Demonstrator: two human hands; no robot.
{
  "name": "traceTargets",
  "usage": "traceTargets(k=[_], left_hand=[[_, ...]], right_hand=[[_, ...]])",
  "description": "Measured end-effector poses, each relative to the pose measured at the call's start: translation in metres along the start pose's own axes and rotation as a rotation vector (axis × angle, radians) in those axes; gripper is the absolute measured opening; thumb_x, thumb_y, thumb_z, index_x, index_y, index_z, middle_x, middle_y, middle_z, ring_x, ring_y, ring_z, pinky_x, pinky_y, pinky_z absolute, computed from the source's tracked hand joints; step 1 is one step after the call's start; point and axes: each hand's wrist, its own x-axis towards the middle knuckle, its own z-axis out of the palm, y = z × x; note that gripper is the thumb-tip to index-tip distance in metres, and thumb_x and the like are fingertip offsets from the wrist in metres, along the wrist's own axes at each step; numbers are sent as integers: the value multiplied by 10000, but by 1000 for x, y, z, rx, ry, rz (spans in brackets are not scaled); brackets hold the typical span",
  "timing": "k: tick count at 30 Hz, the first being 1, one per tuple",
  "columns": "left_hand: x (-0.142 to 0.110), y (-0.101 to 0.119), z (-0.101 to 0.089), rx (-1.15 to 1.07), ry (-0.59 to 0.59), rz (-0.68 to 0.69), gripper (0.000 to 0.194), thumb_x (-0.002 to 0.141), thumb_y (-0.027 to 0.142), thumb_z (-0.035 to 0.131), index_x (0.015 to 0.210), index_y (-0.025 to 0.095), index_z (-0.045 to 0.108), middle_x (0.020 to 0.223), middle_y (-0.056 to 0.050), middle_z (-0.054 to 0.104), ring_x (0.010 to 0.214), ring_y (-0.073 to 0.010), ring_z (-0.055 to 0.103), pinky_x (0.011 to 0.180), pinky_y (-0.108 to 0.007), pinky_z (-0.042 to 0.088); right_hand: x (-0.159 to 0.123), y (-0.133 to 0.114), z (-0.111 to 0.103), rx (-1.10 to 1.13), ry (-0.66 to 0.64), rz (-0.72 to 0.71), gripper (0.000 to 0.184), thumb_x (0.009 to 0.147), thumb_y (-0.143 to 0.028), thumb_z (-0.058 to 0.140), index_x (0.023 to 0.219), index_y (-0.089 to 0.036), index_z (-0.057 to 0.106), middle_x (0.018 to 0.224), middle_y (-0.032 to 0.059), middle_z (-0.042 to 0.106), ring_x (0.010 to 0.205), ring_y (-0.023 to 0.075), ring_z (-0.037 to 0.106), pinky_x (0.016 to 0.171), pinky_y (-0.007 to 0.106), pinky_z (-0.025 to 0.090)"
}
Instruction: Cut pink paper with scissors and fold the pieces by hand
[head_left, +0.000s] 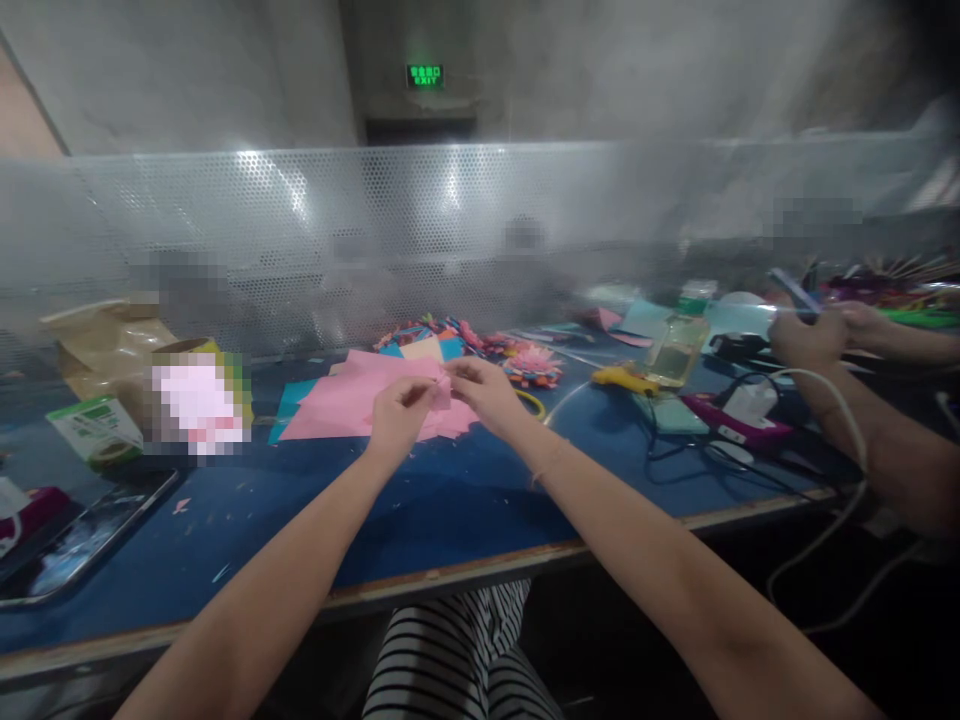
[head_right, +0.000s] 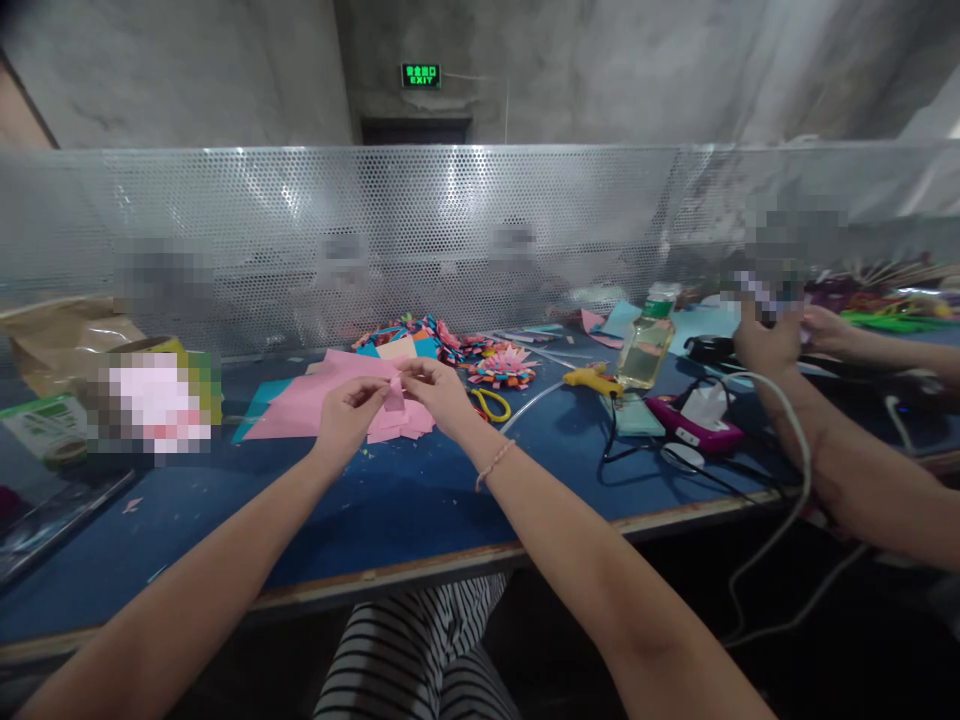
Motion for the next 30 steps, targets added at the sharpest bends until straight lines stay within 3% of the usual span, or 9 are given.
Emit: traceTargets(k=[8,12,22,30], left_hand=[[0,2,0,119,-97,194,120,698,238,503,719,192,612,898,-66,570,855,-156,532,727,-275,443],[-1,3,2,83,-132,171,118,691,262,513,683,186,604,895,-65,543,835,-144,532,706,-264,456],[0,0,0,131,2,126,81,662,203,522,679,164,590,819,-41,564,738,-120,531,664,-246,449],[0,0,0,66,44,13,108,654,241,535,678,148,585,711,-28,598,651,-112,537,638,-248,434]], right_hand=[[-3,-9,1,105,-40,112,215,559,-226,640,750,-159,567,627,-34,544,549,52,486,494,181,384],[-3,-9,-1,124,-78,156,198,561,-222,651,732,-154,577,640,-20,578,567,63,509,499,185,383],[-2,-7,-1,215,-62,118,174,544,-196,669,699,-158,600,629,-24,579,580,62,520,575,214,426],[-1,0,2,84,-50,14,184,506,-175,685,668,-166,597,628,-36,572,570,50,504,568,198,407]])
